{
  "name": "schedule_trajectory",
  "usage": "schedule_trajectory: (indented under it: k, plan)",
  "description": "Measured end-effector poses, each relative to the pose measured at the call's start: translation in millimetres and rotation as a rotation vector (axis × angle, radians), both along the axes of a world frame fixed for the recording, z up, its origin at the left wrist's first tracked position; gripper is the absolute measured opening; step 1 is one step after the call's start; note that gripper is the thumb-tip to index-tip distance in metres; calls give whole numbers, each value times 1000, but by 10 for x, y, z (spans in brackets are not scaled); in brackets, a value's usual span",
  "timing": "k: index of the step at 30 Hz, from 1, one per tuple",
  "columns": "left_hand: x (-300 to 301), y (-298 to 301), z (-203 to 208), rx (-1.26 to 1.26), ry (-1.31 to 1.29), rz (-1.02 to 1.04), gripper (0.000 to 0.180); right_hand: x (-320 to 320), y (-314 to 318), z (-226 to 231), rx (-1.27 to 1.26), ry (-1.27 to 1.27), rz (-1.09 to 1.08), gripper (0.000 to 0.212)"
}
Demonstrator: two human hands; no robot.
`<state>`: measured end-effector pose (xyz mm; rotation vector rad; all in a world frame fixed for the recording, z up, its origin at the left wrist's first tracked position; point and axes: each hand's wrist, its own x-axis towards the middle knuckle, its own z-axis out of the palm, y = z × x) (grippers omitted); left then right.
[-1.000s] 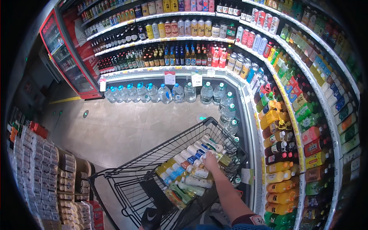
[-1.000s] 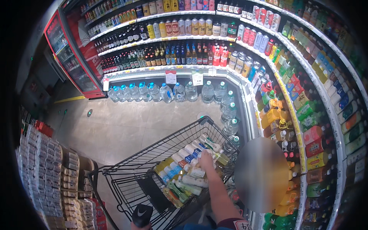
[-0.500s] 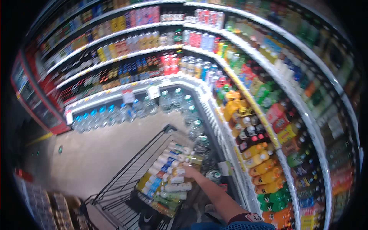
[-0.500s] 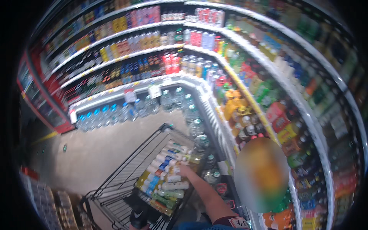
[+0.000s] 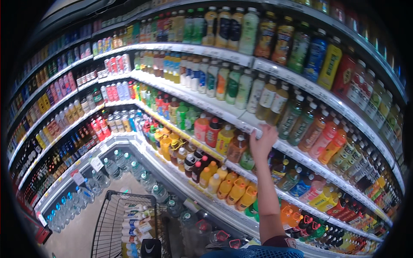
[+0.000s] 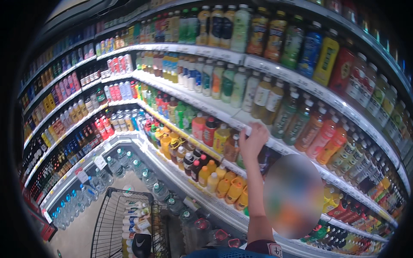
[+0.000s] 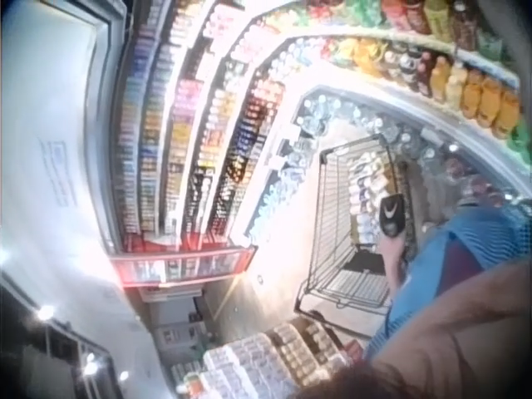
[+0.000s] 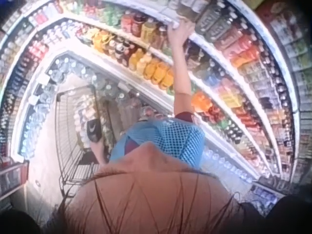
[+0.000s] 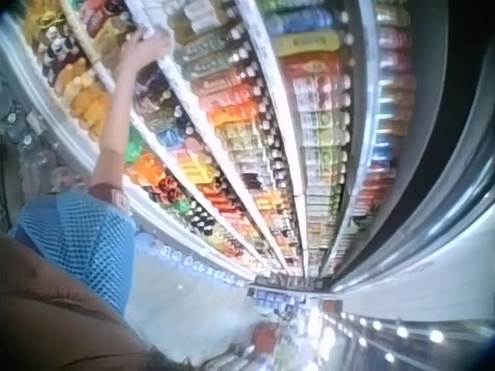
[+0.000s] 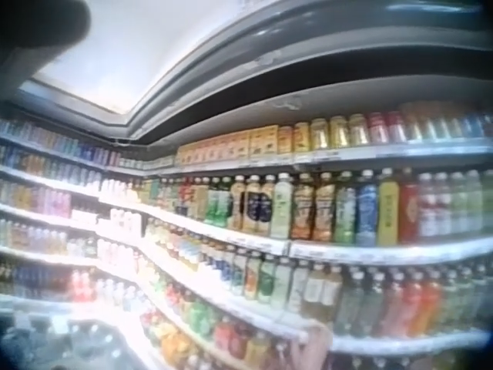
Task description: Sort various bottled beverages from the shelves into a shopping cart.
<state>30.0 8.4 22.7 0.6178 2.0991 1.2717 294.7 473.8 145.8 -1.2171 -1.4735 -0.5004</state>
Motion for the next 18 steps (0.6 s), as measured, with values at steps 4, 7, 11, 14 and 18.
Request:
schedule_trajectory:
  k: [4, 7, 11, 14, 18]
  plan:
    - [323, 372, 167, -325, 176, -125, 57, 793, 279, 764, 205, -59, -376, 38]
    - [551, 490, 128, -361, 205, -162, 60, 1115, 490, 1026, 221, -130, -535, 45]
    - [784, 582, -29, -201, 173, -147, 61, 1263, 647, 1021, 4, -181, -477, 54]
    - [949, 607, 5, -12, 220, -141, 54, 1172, 560, 866, 168, -124, -342, 51]
    - [967, 573, -276, 3, 210, -145, 46, 1154, 548, 454, 533, 184, 221, 47]
